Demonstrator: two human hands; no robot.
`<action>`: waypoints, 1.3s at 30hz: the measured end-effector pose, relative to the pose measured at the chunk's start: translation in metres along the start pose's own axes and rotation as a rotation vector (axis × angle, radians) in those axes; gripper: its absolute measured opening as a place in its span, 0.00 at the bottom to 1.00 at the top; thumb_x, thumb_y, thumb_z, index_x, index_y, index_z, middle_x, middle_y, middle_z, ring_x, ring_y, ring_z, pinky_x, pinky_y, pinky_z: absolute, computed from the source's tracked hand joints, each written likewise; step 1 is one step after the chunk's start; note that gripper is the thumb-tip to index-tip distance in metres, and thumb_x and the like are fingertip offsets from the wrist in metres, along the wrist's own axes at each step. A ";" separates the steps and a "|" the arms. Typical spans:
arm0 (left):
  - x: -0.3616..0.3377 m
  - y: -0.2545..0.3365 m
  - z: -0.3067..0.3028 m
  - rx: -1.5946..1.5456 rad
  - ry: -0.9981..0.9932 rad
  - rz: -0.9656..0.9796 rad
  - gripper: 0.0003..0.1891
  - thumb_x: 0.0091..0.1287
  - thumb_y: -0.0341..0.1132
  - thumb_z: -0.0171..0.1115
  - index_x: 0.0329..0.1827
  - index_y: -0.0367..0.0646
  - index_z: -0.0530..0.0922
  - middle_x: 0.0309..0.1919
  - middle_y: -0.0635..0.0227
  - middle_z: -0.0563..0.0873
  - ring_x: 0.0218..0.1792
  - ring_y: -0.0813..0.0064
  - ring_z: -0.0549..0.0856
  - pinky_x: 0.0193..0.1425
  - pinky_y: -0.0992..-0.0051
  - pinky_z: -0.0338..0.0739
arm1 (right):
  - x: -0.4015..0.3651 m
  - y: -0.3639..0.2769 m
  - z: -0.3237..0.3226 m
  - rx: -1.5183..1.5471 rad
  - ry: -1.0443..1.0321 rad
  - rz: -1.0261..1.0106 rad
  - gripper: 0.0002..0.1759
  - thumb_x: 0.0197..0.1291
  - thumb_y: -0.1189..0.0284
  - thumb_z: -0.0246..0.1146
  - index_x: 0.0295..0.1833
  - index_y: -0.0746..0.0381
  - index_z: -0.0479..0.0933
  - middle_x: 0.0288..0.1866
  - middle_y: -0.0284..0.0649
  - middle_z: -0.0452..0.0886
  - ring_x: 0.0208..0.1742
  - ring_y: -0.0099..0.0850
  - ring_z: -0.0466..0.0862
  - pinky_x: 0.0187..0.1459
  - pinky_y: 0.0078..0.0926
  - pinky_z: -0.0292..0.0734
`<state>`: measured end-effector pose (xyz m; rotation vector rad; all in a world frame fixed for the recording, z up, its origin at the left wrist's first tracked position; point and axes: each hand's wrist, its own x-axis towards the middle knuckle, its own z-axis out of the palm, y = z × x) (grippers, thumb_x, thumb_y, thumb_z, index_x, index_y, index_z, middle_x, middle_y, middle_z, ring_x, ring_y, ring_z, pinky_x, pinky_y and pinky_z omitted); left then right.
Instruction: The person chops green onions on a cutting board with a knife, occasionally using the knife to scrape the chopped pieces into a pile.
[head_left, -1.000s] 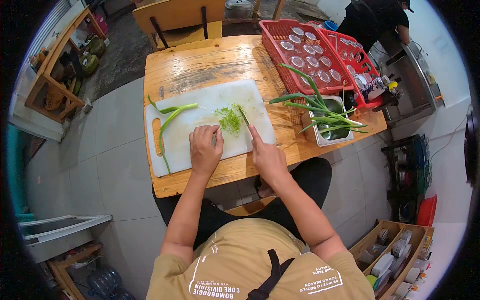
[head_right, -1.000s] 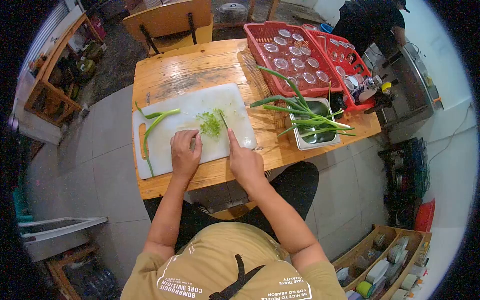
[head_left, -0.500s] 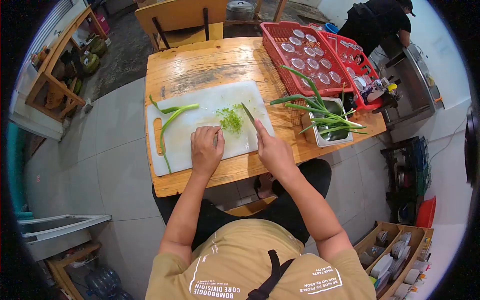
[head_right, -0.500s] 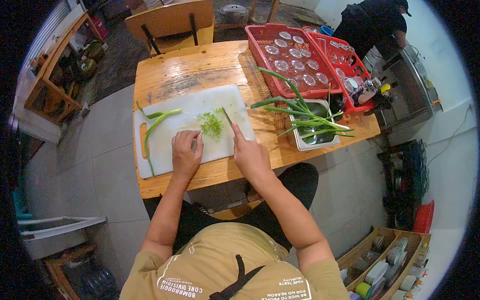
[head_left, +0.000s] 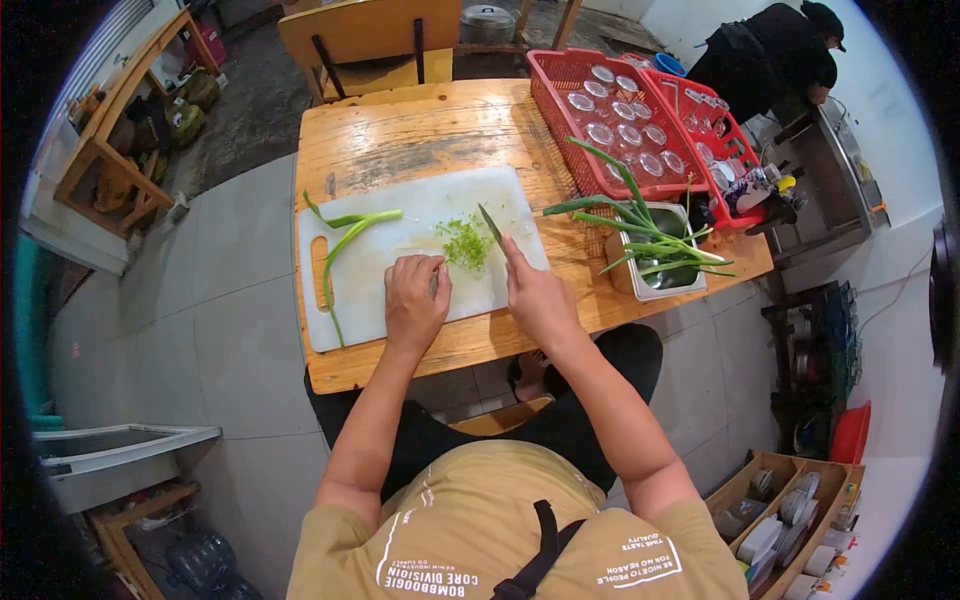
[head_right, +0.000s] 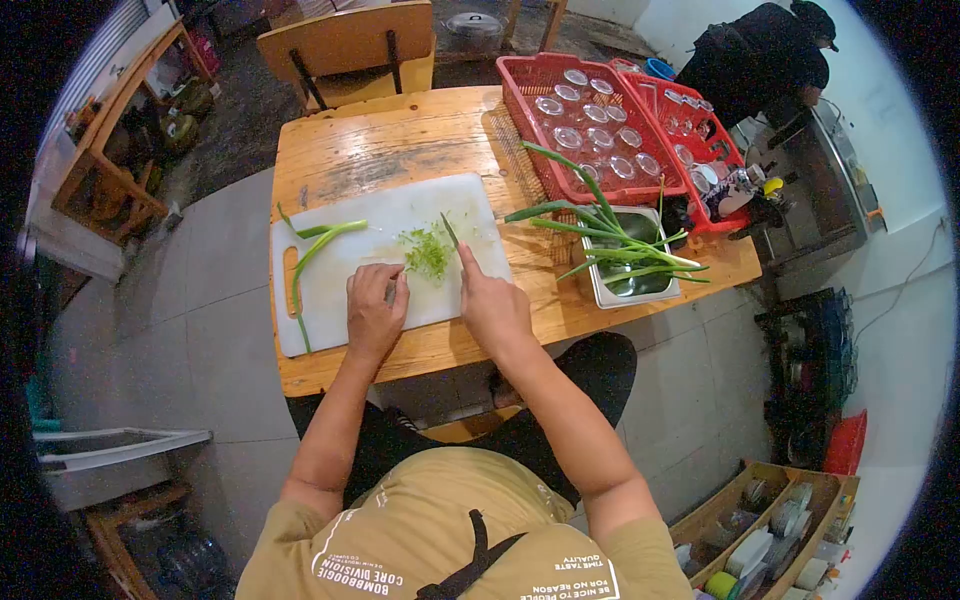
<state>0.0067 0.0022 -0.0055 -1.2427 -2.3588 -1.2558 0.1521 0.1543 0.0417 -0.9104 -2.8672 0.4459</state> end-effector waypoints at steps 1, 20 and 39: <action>0.000 0.000 -0.002 0.003 0.002 -0.012 0.07 0.75 0.31 0.69 0.52 0.40 0.87 0.47 0.59 0.90 0.54 0.55 0.86 0.64 0.56 0.76 | 0.006 0.000 0.010 0.016 -0.003 0.000 0.32 0.85 0.63 0.56 0.90 0.44 0.65 0.27 0.56 0.87 0.30 0.59 0.88 0.36 0.62 0.82; -0.003 -0.009 0.005 0.017 0.071 -0.006 0.07 0.73 0.31 0.70 0.51 0.41 0.87 0.47 0.62 0.90 0.54 0.58 0.86 0.62 0.58 0.76 | -0.027 -0.004 0.016 -0.050 -0.053 -0.024 0.38 0.79 0.65 0.60 0.92 0.48 0.61 0.26 0.52 0.88 0.27 0.52 0.90 0.32 0.54 0.85; -0.002 -0.008 0.005 0.004 0.042 0.017 0.07 0.73 0.31 0.70 0.50 0.41 0.87 0.46 0.61 0.89 0.54 0.57 0.86 0.63 0.58 0.76 | -0.051 0.002 0.016 -0.039 -0.023 -0.033 0.37 0.81 0.64 0.59 0.92 0.48 0.61 0.26 0.51 0.88 0.27 0.53 0.89 0.33 0.55 0.85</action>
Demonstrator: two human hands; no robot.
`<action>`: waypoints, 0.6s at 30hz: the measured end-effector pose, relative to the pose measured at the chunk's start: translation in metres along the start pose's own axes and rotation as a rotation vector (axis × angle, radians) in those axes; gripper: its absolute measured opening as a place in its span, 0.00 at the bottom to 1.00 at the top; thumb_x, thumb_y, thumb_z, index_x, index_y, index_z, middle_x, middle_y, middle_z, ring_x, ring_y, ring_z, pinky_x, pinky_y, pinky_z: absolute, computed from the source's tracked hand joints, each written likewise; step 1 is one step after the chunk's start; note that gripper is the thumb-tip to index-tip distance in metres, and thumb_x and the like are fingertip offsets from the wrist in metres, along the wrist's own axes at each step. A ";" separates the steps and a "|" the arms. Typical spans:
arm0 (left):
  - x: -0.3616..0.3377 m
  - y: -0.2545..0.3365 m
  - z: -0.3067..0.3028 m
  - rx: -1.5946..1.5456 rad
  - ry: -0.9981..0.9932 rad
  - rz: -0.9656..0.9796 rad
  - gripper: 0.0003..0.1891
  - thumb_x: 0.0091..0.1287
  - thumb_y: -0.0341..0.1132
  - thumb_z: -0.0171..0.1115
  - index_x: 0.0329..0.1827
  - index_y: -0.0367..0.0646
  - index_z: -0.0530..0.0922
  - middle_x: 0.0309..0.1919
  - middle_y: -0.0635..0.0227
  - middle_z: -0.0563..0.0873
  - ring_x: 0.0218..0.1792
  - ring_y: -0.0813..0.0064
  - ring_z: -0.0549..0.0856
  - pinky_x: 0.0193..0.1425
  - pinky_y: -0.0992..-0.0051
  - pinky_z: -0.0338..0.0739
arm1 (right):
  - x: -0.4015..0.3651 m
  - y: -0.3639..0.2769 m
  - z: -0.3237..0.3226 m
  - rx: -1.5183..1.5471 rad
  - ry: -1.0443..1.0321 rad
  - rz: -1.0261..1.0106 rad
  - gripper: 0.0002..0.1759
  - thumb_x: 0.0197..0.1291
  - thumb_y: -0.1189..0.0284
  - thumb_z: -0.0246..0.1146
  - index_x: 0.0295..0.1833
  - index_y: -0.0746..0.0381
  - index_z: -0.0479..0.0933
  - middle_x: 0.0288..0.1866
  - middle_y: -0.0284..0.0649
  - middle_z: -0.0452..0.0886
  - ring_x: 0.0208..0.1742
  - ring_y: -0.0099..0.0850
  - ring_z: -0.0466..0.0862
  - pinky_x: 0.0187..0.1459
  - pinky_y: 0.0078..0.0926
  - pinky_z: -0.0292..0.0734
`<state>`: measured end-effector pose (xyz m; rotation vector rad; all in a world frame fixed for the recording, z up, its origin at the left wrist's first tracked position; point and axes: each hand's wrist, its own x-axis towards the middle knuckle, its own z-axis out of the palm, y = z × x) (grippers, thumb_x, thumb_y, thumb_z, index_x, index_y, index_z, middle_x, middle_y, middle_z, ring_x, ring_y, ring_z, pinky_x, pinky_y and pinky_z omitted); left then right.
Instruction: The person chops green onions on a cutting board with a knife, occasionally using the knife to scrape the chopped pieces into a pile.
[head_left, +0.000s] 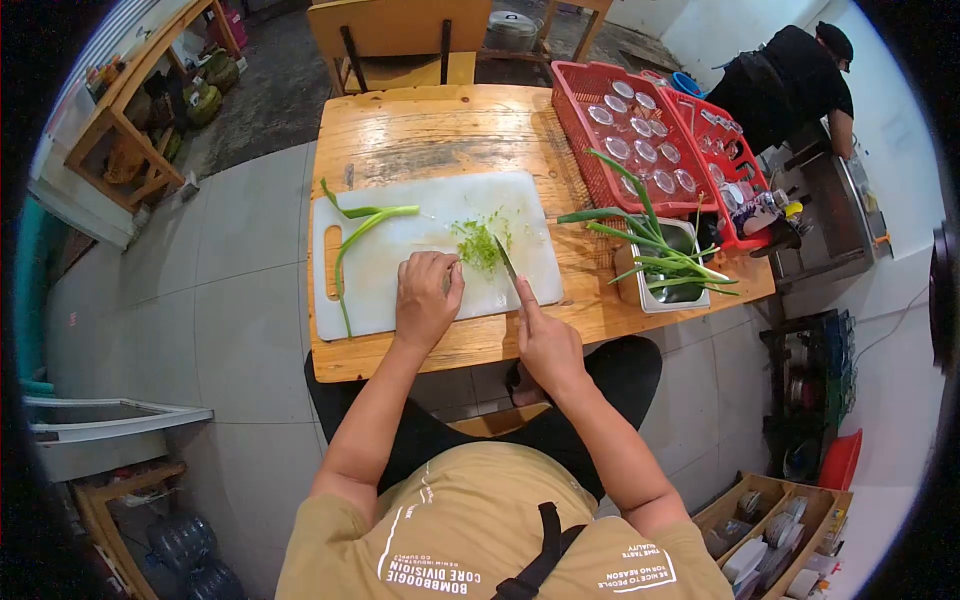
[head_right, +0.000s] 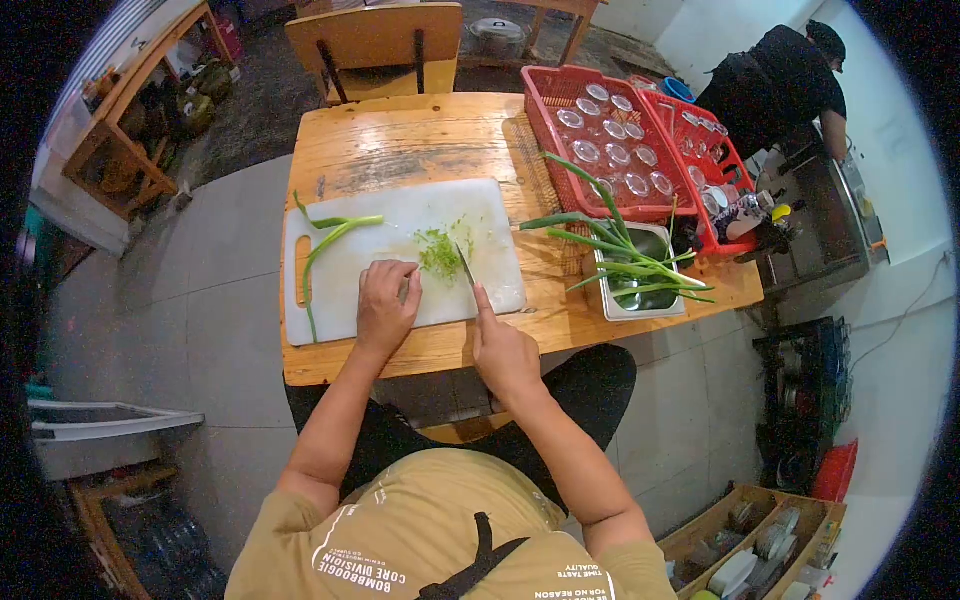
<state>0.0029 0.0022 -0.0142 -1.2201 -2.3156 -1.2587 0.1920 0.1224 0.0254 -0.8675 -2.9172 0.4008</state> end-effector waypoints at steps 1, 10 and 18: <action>0.000 0.000 0.000 0.005 -0.013 0.020 0.07 0.73 0.31 0.70 0.50 0.41 0.87 0.46 0.61 0.89 0.54 0.57 0.85 0.63 0.58 0.76 | -0.001 0.000 -0.003 0.045 0.016 -0.001 0.37 0.82 0.65 0.59 0.92 0.47 0.62 0.26 0.51 0.87 0.27 0.55 0.88 0.34 0.56 0.84; -0.001 0.000 0.001 0.006 0.027 -0.003 0.07 0.73 0.32 0.70 0.50 0.41 0.87 0.46 0.61 0.89 0.53 0.57 0.86 0.62 0.57 0.76 | 0.030 -0.015 0.023 -0.050 0.037 -0.041 0.39 0.80 0.68 0.61 0.92 0.50 0.60 0.25 0.51 0.86 0.24 0.53 0.87 0.30 0.54 0.82; 0.000 -0.002 -0.001 -0.002 -0.001 -0.009 0.08 0.73 0.32 0.70 0.51 0.40 0.87 0.46 0.61 0.89 0.54 0.57 0.86 0.62 0.58 0.76 | -0.001 -0.017 0.013 -0.073 -0.007 -0.067 0.40 0.78 0.69 0.62 0.92 0.53 0.61 0.25 0.50 0.86 0.24 0.51 0.88 0.29 0.52 0.83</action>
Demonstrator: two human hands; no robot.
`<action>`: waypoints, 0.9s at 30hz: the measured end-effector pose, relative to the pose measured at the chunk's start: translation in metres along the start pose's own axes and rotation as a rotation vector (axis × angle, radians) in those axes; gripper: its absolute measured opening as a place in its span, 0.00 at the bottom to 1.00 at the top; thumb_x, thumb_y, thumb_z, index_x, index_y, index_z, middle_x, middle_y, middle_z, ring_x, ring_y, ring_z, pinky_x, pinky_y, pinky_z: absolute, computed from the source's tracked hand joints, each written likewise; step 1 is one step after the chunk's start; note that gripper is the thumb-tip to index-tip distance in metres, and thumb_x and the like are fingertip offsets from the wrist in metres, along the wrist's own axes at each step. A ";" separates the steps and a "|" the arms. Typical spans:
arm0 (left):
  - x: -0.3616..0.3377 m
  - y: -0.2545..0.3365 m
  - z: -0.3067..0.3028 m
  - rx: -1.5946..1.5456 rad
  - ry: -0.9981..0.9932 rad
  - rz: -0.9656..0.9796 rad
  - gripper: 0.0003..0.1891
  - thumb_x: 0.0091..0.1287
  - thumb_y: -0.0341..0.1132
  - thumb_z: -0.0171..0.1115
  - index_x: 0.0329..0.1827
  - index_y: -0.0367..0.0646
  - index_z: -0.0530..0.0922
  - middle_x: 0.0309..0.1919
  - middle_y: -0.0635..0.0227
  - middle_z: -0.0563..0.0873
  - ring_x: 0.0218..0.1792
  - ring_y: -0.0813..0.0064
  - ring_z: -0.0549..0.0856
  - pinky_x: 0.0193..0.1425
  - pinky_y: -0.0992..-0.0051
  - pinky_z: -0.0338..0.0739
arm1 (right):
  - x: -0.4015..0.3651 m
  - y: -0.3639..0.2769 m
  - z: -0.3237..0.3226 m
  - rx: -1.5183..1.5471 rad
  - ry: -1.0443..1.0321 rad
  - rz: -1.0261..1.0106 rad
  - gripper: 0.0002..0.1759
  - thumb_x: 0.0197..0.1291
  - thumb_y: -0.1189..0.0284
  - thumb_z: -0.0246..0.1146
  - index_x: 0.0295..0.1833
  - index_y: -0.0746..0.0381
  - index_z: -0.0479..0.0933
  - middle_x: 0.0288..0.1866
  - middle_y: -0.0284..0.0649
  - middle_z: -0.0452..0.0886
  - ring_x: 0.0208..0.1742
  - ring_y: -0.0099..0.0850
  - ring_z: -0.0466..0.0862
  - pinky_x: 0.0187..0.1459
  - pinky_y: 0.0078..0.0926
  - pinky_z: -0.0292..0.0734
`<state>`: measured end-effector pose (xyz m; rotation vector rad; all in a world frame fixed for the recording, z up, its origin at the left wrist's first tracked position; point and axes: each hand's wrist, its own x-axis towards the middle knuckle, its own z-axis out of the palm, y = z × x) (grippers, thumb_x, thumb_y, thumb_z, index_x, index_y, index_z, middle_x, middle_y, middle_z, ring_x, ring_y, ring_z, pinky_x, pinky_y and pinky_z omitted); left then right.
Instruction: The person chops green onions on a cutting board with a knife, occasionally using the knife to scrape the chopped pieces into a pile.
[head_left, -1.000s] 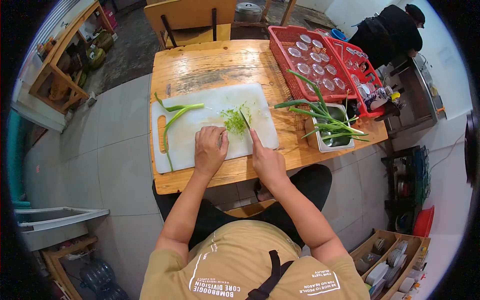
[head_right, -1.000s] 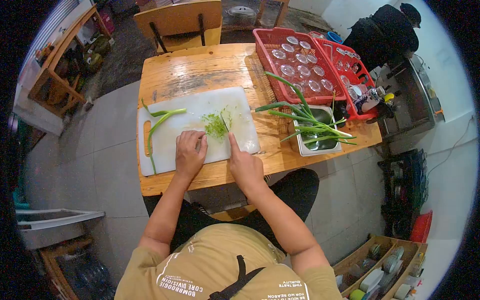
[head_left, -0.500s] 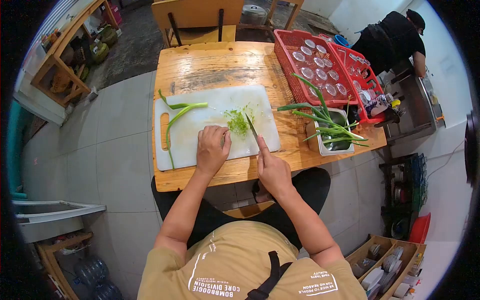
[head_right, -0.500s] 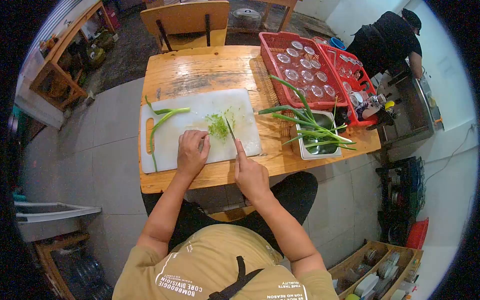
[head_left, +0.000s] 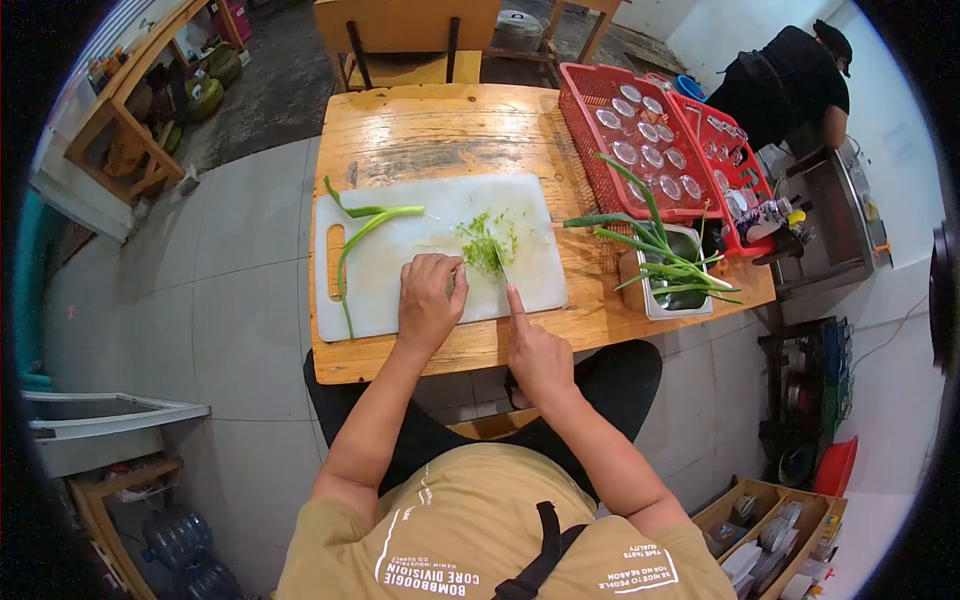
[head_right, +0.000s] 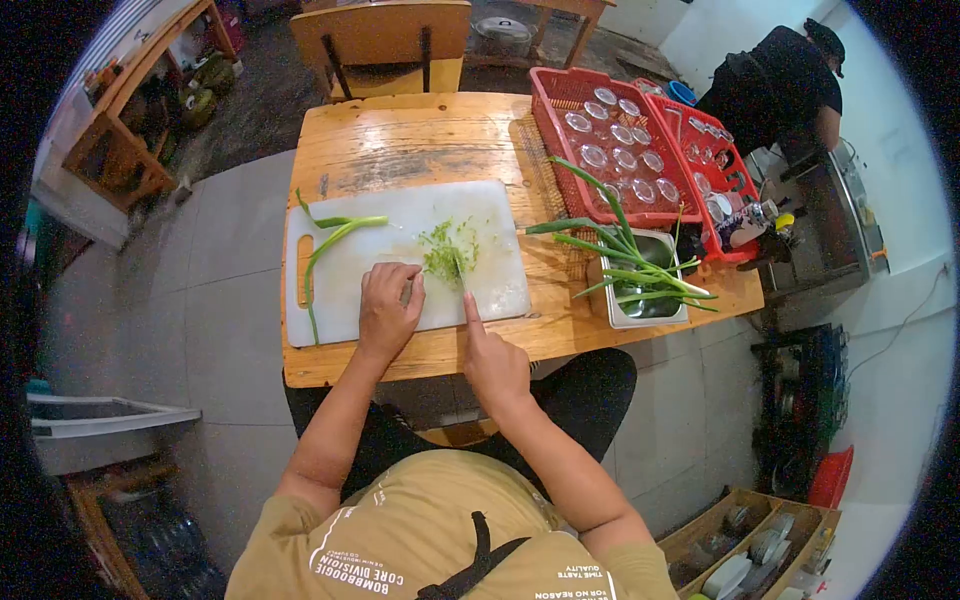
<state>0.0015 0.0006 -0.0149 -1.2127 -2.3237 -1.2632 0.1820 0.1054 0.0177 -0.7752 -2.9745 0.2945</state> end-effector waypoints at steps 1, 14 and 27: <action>0.000 0.001 0.001 0.003 0.009 0.017 0.08 0.73 0.31 0.70 0.50 0.40 0.87 0.46 0.61 0.89 0.54 0.57 0.86 0.62 0.58 0.76 | 0.000 0.000 0.001 0.000 0.013 -0.004 0.40 0.78 0.69 0.62 0.92 0.53 0.61 0.25 0.51 0.86 0.24 0.51 0.88 0.29 0.52 0.83; -0.001 0.003 0.000 -0.002 0.005 0.005 0.07 0.73 0.31 0.70 0.50 0.40 0.87 0.46 0.61 0.89 0.53 0.57 0.86 0.62 0.58 0.76 | -0.001 0.009 -0.032 0.183 0.087 0.016 0.35 0.83 0.66 0.58 0.91 0.47 0.63 0.26 0.54 0.86 0.26 0.55 0.87 0.33 0.54 0.82; 0.000 0.003 0.001 0.010 -0.001 0.012 0.07 0.73 0.31 0.70 0.50 0.41 0.87 0.46 0.62 0.89 0.54 0.58 0.86 0.62 0.58 0.76 | 0.004 -0.001 0.003 0.078 0.062 -0.010 0.38 0.81 0.67 0.61 0.93 0.49 0.60 0.23 0.51 0.84 0.22 0.53 0.85 0.28 0.54 0.81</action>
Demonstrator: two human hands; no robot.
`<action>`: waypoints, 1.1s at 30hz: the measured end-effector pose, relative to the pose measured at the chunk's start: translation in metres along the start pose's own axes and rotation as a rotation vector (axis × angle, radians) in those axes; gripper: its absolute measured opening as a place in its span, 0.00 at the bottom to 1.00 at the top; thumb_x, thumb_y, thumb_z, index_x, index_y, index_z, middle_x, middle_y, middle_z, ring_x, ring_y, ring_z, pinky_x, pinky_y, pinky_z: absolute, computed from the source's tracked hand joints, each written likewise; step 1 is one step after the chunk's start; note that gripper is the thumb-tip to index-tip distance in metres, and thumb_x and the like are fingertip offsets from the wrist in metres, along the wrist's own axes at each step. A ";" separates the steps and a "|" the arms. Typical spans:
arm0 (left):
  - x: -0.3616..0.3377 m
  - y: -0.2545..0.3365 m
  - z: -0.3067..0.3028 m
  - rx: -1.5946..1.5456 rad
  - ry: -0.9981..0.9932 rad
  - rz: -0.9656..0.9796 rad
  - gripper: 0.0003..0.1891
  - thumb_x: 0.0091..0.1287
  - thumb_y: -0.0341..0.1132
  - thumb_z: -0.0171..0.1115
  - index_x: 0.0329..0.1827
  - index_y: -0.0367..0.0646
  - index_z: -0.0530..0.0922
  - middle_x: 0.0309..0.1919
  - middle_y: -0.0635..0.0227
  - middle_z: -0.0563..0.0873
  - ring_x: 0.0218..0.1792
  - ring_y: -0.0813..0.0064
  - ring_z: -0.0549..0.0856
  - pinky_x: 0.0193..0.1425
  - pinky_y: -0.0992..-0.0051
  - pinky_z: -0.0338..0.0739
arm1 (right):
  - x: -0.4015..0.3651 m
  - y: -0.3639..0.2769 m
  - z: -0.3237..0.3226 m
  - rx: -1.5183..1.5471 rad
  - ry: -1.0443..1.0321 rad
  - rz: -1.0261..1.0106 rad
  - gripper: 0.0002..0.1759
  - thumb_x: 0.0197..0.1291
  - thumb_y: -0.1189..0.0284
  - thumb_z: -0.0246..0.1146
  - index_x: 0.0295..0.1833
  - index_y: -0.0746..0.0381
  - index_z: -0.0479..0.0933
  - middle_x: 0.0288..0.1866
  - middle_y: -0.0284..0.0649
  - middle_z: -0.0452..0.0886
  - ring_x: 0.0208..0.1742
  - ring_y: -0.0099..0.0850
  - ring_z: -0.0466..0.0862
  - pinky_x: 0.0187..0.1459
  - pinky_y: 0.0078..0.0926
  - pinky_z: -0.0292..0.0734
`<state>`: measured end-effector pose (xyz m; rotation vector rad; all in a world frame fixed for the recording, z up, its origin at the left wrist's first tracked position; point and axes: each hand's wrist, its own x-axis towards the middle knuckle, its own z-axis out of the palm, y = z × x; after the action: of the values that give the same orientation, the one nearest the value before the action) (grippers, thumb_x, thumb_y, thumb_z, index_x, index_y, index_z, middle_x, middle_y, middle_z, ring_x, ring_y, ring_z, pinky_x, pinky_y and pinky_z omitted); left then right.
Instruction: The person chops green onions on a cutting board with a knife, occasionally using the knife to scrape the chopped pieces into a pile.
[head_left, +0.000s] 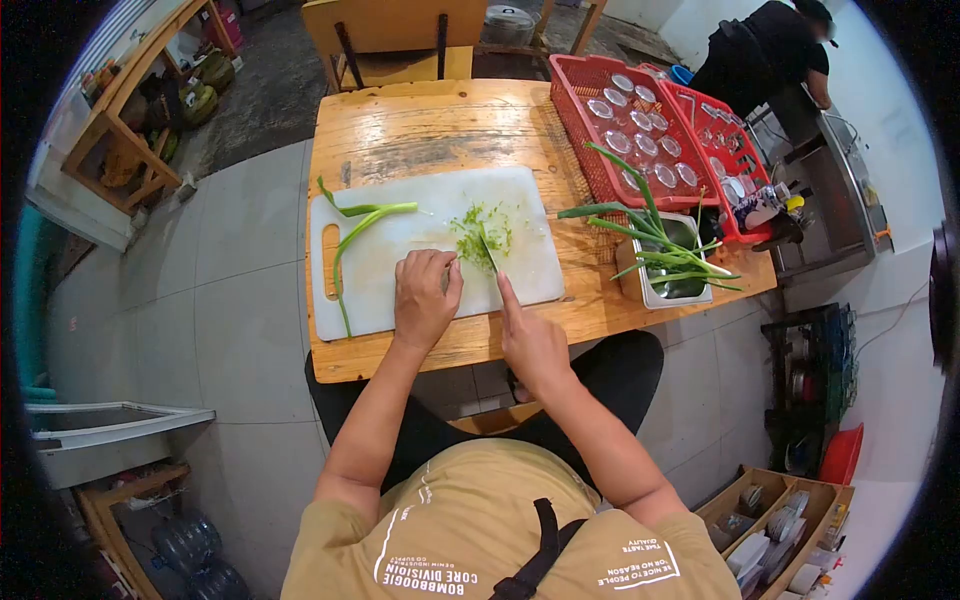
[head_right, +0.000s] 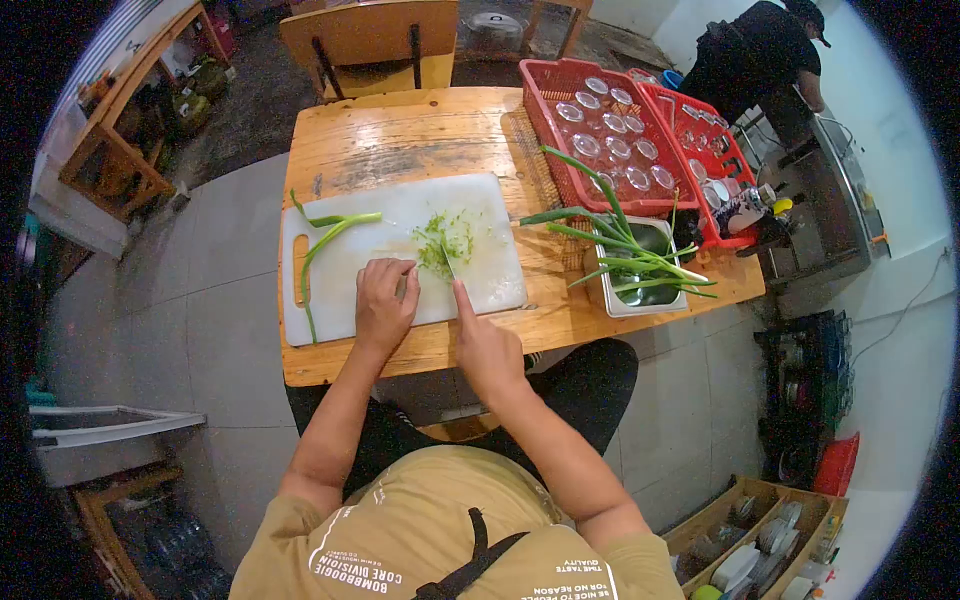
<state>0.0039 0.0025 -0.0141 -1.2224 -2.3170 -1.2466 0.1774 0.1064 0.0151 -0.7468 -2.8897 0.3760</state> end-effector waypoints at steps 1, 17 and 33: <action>0.000 -0.002 0.000 -0.011 0.009 -0.003 0.07 0.73 0.31 0.70 0.50 0.41 0.87 0.46 0.62 0.90 0.54 0.57 0.86 0.62 0.58 0.75 | -0.017 -0.002 -0.003 -0.015 -0.030 0.019 0.39 0.81 0.67 0.61 0.93 0.49 0.60 0.22 0.51 0.84 0.22 0.52 0.85 0.28 0.54 0.81; 0.000 0.001 -0.002 -0.016 0.001 -0.010 0.08 0.72 0.30 0.70 0.50 0.39 0.87 0.46 0.61 0.90 0.54 0.57 0.86 0.63 0.58 0.76 | -0.023 0.001 -0.024 0.105 -0.021 0.030 0.37 0.82 0.66 0.59 0.92 0.45 0.60 0.26 0.53 0.86 0.27 0.55 0.87 0.32 0.56 0.82; 0.003 0.000 -0.002 0.001 -0.011 -0.007 0.08 0.72 0.32 0.71 0.50 0.41 0.87 0.46 0.62 0.89 0.54 0.58 0.86 0.63 0.58 0.76 | -0.010 -0.001 -0.017 0.149 0.022 -0.020 0.39 0.82 0.68 0.60 0.94 0.48 0.56 0.24 0.53 0.85 0.24 0.56 0.85 0.30 0.58 0.81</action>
<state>0.0018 0.0026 -0.0117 -1.2247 -2.3318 -1.2440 0.1893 0.1040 0.0305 -0.6920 -2.8086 0.5704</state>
